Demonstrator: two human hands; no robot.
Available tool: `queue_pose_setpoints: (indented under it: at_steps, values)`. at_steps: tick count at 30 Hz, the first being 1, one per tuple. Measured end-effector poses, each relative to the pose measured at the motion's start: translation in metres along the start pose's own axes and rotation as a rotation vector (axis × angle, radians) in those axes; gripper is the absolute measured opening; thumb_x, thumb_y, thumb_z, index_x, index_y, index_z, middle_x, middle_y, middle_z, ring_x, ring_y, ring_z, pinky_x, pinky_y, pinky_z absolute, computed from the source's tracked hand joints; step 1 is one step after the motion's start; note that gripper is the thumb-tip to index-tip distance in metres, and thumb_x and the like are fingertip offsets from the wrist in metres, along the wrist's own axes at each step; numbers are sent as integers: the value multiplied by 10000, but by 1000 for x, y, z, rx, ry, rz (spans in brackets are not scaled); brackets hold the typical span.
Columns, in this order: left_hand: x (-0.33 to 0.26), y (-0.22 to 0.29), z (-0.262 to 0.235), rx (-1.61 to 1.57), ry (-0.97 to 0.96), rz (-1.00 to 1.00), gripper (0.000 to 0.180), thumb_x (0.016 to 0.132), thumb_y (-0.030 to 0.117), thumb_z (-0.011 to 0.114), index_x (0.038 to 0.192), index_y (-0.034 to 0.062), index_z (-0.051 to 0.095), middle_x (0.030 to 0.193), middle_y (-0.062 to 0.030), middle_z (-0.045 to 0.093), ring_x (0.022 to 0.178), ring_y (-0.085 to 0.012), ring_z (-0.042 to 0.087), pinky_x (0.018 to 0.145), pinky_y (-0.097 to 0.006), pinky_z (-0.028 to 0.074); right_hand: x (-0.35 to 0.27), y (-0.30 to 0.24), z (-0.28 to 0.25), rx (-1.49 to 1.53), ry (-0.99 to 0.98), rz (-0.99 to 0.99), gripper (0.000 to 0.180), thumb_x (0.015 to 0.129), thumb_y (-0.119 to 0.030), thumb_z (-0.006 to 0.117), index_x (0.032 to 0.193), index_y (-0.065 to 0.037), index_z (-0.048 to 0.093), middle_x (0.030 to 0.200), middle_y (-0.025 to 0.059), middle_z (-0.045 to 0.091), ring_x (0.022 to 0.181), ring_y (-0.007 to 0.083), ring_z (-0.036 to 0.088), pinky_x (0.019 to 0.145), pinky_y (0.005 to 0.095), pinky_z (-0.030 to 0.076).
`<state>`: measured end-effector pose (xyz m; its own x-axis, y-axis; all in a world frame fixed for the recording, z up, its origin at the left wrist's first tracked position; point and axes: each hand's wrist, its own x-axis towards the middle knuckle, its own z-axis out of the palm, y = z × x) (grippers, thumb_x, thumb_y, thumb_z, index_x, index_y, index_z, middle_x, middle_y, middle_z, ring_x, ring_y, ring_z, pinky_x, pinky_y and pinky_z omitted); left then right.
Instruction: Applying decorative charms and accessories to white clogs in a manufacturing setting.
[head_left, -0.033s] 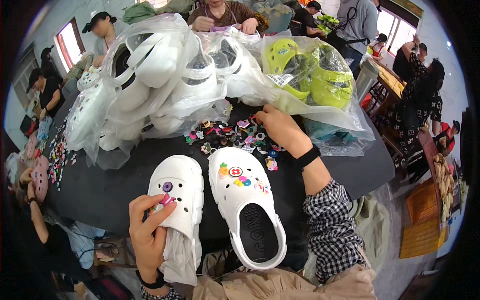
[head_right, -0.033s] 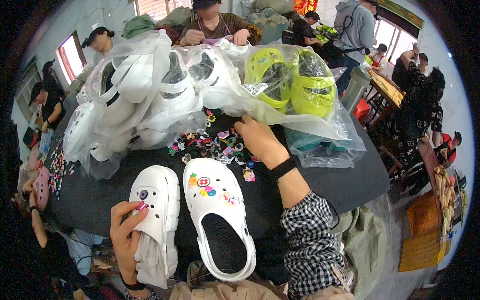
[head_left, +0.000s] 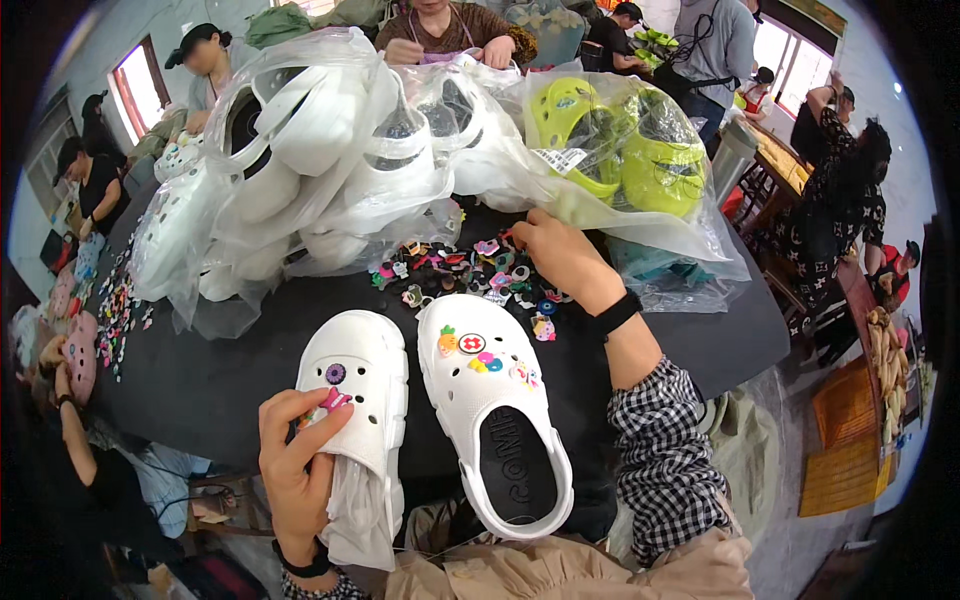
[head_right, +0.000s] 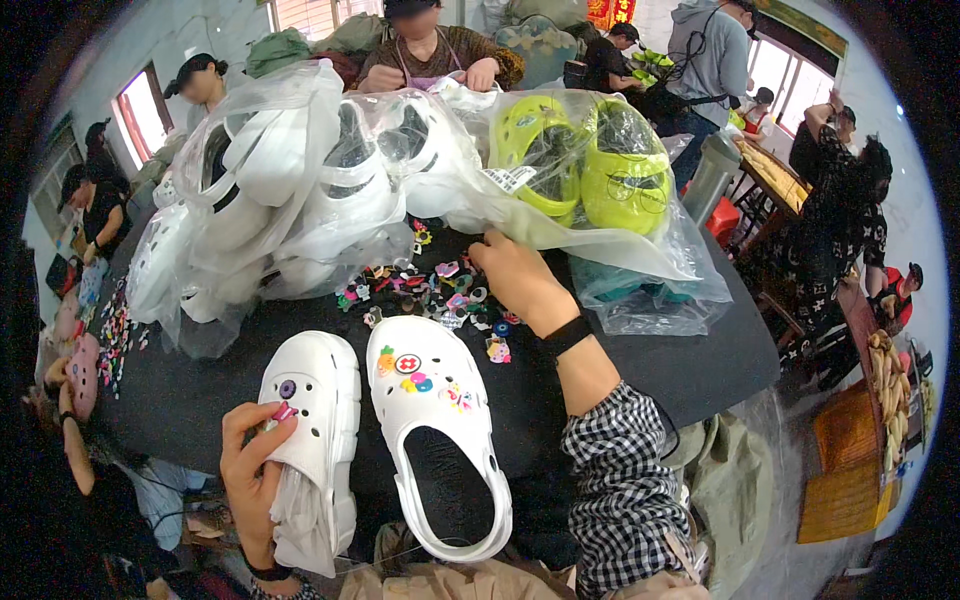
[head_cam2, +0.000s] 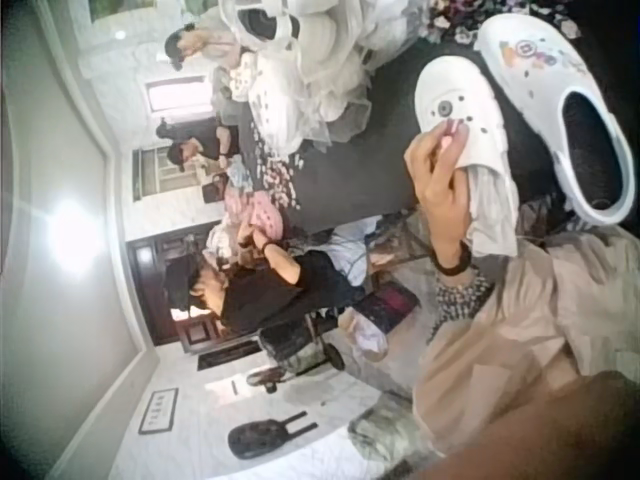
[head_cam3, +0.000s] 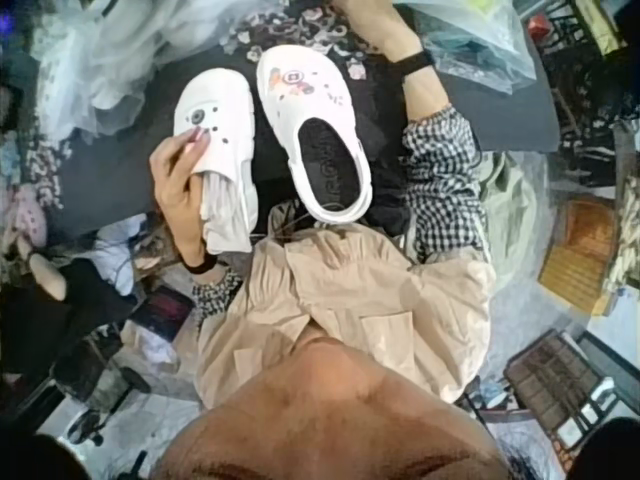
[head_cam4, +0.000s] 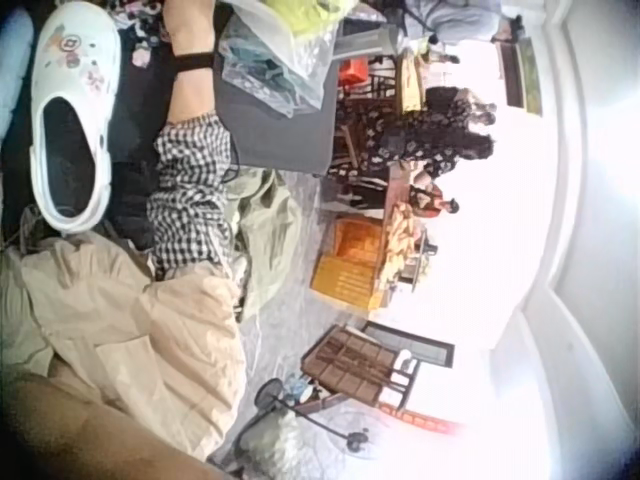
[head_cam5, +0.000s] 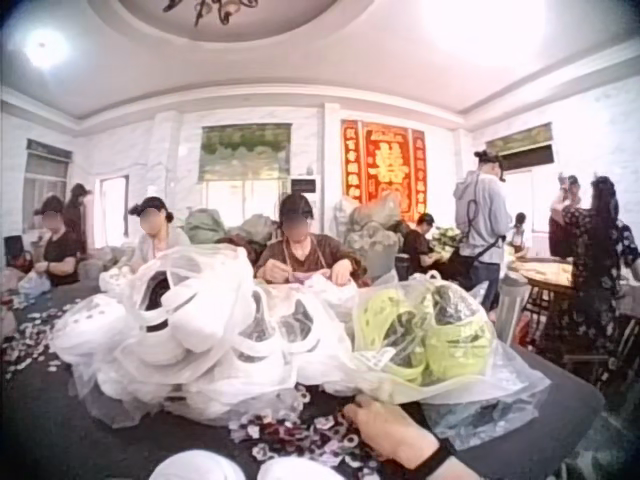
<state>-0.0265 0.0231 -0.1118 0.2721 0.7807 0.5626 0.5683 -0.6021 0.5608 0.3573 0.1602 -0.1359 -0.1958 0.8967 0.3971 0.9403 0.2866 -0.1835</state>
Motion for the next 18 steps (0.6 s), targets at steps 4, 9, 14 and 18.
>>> queue_pose_setpoints:
  at_steps: [4, 9, 14, 18]
  values:
    - [-3, -3, 0, -12, 3, -9, 512, 677, -130, 601, 1099, 95, 784, 1187, -105, 652, 1113, -320, 565, 963, -408, 472, 5, 2, -1, 101, -34, 6, 185, 877, 14, 575, 1020, -14, 688, 1046, 212, 642, 972, 411, 665, 835, 474, 534]
    - [-1, -1, -1, -3, 3, 8, 529, 664, -142, 595, 1095, 96, 785, 1186, -106, 652, 1113, -321, 565, 969, -412, 470, 8, -2, -9, 452, 21, 99, 134, 880, -10, 602, 996, 9, 666, 966, 231, 693, 959, 428, 655, 841, 459, 517]
    - [-1, -3, -1, -3, -5, 1, 519, 667, -138, 600, 1091, 95, 786, 1184, -109, 653, 1117, -325, 563, 972, -416, 469, 9, -19, -30, 578, -15, 290, 89, 916, -29, 634, 991, 4, 670, 743, 125, 672, 620, 231, 673, 584, 367, 538]
    - [-1, -3, 0, -5, -11, -3, 517, 669, -133, 603, 1096, 95, 786, 1185, -111, 652, 1121, -330, 562, 976, -420, 467, 11, -18, -24, 635, 282, 181, 92, 943, -50, 655, 1021, -11, 684, 684, 61, 648, 520, 113, 589, 488, 298, 483]
